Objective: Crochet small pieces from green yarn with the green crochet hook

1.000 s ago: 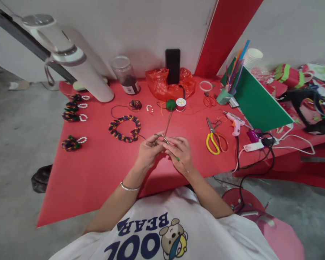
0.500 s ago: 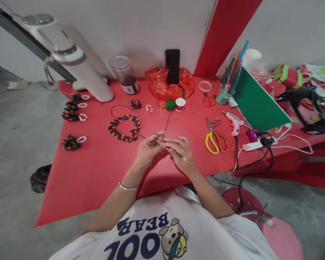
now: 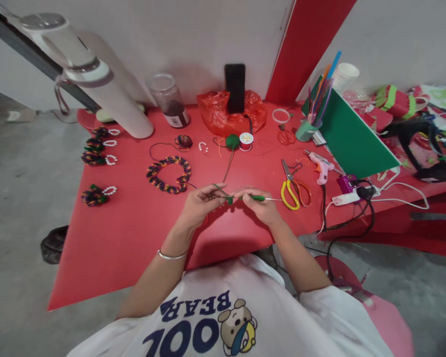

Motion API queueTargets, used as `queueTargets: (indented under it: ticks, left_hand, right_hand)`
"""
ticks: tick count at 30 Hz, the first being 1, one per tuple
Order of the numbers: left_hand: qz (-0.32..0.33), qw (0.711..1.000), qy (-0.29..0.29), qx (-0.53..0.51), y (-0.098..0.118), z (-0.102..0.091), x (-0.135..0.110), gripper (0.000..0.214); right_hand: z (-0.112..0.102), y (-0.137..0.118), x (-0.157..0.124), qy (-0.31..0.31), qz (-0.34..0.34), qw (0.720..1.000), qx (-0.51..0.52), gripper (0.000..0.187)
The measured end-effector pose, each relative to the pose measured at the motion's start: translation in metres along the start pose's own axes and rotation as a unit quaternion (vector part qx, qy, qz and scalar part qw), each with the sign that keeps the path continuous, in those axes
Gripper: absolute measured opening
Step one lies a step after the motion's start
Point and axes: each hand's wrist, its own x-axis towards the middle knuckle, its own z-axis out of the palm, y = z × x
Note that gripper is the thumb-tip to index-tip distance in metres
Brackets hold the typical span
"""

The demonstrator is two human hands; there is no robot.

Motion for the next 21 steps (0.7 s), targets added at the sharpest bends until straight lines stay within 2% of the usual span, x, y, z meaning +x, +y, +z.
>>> queueTargets:
  ticks: [5,14,17,21]
  left_hand:
    - [0.000,1.000,0.010,0.014,0.000,0.000,0.001,0.040]
    - [0.030,0.997,0.028,0.067,-0.004,-0.001,0.001,0.039]
    - [0.044,0.994,0.040,0.087,-0.005,0.000,0.002,0.038]
    - [0.055,0.991,0.071,0.098,-0.007,0.000,0.005,0.037]
  right_hand:
    - [-0.005,-0.004,0.002,-0.032,0.023,0.999,0.024,0.023]
    - [-0.015,-0.018,0.007,-0.090,0.031,0.995,-0.035,0.026]
    - [-0.012,-0.021,0.006,-0.087,0.001,0.993,-0.081,0.024]
    - [-0.004,-0.022,0.005,-0.068,-0.072,0.980,-0.174,0.020]
